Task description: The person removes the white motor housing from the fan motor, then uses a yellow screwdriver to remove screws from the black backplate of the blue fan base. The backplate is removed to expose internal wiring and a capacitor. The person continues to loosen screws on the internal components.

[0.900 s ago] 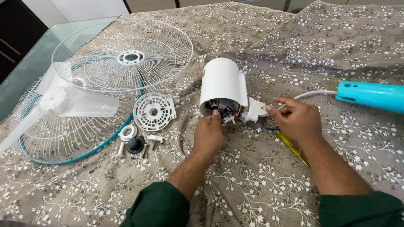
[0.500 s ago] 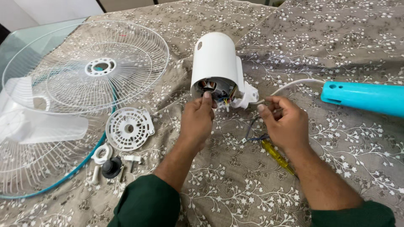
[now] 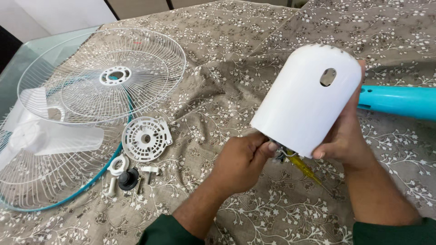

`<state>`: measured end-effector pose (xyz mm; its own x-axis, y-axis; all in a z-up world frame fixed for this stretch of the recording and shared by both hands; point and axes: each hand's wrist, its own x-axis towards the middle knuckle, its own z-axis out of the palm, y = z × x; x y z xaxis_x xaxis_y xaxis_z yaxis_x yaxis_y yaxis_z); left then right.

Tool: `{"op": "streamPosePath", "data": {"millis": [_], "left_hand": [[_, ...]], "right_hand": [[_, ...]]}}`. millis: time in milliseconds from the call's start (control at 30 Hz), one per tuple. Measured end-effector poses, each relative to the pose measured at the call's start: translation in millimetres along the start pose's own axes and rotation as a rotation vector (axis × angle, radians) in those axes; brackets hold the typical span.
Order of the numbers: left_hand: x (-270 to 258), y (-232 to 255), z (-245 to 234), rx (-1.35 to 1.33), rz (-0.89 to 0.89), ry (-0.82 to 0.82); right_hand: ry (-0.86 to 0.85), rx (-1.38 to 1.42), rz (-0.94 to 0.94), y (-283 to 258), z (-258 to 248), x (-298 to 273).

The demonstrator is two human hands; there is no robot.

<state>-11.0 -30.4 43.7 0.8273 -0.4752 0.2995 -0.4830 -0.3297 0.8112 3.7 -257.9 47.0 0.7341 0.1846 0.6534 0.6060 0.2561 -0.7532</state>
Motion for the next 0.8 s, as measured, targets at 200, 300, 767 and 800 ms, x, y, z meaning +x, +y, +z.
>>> {"op": "streamPosePath", "data": {"millis": [200, 300, 767, 800], "left_hand": [[-5.9, 8.2, -0.9, 0.159, -0.041, -0.050], [-10.9, 3.4, -3.9, 0.127, -0.039, -0.044], [-25.2, -58.1, 2.0, -0.034, -0.112, 0.206], [-23.7, -65.1, -0.7, -0.074, -0.151, 0.262]], "right_hand": [[0.131, 0.315, 0.125, 4.5, 0.9, -4.6], [0.210, 0.363, 0.165, 8.8, -3.1, -11.5], [0.431, 0.334, 0.087, 23.9, -64.5, -14.9], [0.431, 0.320, 0.085, 24.5, -62.6, -14.2]]}}
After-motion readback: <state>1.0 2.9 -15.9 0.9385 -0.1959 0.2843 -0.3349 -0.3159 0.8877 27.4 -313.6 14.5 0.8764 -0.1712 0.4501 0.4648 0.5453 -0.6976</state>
